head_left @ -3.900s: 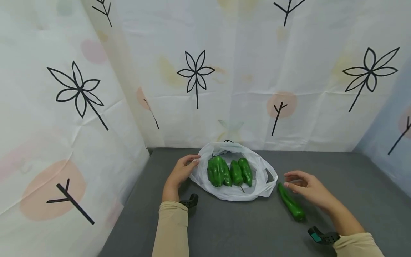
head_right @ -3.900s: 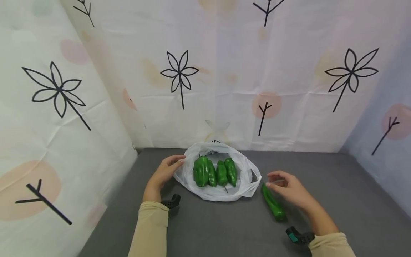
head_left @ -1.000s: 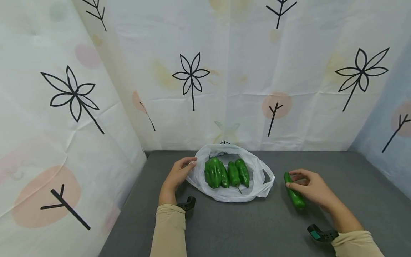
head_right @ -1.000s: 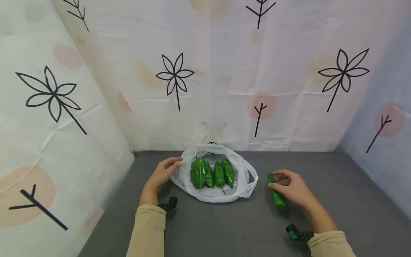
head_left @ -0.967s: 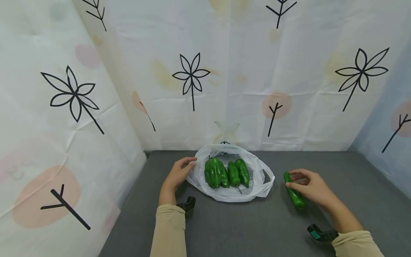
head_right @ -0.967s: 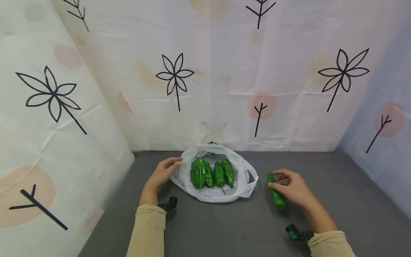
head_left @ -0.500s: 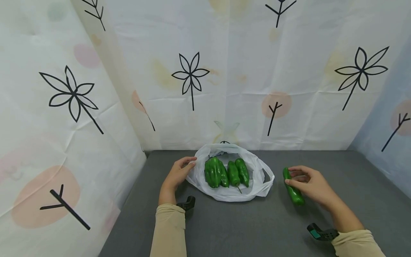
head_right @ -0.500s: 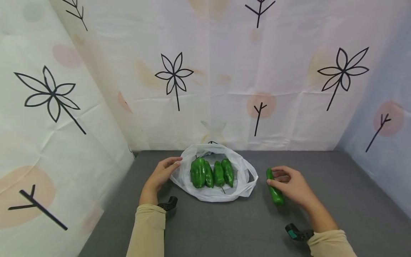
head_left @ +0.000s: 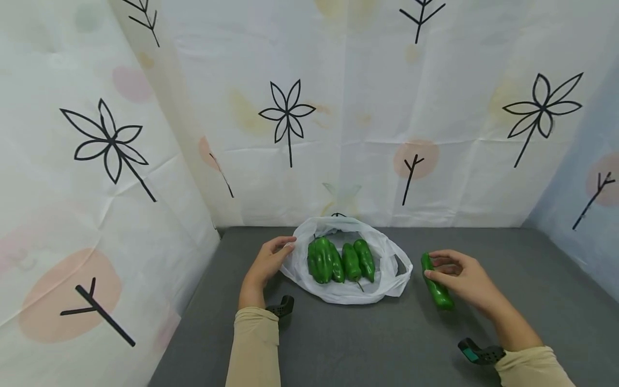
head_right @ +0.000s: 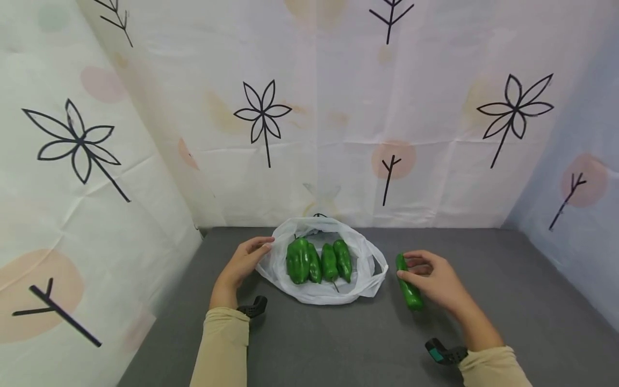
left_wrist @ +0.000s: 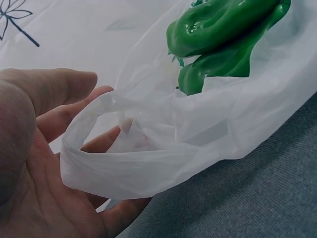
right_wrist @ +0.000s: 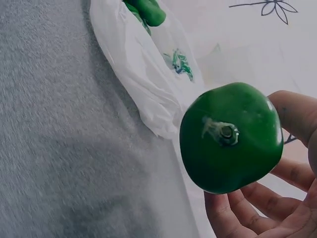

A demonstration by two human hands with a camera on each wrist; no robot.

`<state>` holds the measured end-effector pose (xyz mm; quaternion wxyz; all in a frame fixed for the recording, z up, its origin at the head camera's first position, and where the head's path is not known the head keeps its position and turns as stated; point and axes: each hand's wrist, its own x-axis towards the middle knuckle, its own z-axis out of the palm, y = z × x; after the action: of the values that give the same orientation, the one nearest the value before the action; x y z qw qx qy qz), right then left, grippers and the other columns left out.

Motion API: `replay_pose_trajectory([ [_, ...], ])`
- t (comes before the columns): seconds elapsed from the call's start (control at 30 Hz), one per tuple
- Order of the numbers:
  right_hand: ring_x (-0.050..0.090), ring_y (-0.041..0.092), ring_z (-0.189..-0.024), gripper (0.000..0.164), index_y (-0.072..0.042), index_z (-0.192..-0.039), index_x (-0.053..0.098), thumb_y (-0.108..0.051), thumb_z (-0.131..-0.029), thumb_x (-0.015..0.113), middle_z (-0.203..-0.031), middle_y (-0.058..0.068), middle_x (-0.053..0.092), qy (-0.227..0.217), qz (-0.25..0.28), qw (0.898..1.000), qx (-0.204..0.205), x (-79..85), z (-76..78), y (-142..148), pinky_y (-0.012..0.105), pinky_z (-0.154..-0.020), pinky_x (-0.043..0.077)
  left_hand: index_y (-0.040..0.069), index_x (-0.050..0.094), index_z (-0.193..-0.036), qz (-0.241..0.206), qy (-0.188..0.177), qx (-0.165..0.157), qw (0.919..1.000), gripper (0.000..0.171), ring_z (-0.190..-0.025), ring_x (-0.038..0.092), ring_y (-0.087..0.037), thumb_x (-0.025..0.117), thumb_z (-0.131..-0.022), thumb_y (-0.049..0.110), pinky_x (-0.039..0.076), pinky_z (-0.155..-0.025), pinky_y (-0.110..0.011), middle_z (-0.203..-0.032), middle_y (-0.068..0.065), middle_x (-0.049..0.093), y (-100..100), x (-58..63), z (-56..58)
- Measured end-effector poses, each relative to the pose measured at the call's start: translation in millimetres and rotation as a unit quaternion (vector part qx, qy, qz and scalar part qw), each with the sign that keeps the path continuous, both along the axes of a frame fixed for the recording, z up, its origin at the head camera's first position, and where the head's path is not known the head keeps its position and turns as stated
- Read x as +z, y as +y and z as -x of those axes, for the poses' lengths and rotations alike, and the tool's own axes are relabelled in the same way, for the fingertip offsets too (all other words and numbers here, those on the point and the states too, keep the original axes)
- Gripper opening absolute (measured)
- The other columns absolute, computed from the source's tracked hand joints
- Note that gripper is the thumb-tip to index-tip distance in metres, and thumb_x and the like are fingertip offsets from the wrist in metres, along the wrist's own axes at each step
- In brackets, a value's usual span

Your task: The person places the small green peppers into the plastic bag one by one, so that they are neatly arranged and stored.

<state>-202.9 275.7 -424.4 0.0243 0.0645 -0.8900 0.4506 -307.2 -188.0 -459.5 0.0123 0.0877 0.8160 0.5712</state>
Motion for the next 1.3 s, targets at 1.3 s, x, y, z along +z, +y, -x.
replay_pose_trajectory([
  [1.3,0.064,0.037,-0.127,0.05,-0.013,-0.141,0.064,-0.034,-0.099,0.079,-0.14,0.018,0.062,-0.016,0.09,0.995,0.036,5.7,70.6,-142,0.046,-0.092,0.06,0.015,0.065,-0.145,-0.009,-0.008,-0.008,0.9999,0.039,-0.153,0.043,-0.039,0.062,-0.109,0.028,0.041,-0.119,-0.063,-0.161,-0.013,0.05,4,-0.1,1.9],
])
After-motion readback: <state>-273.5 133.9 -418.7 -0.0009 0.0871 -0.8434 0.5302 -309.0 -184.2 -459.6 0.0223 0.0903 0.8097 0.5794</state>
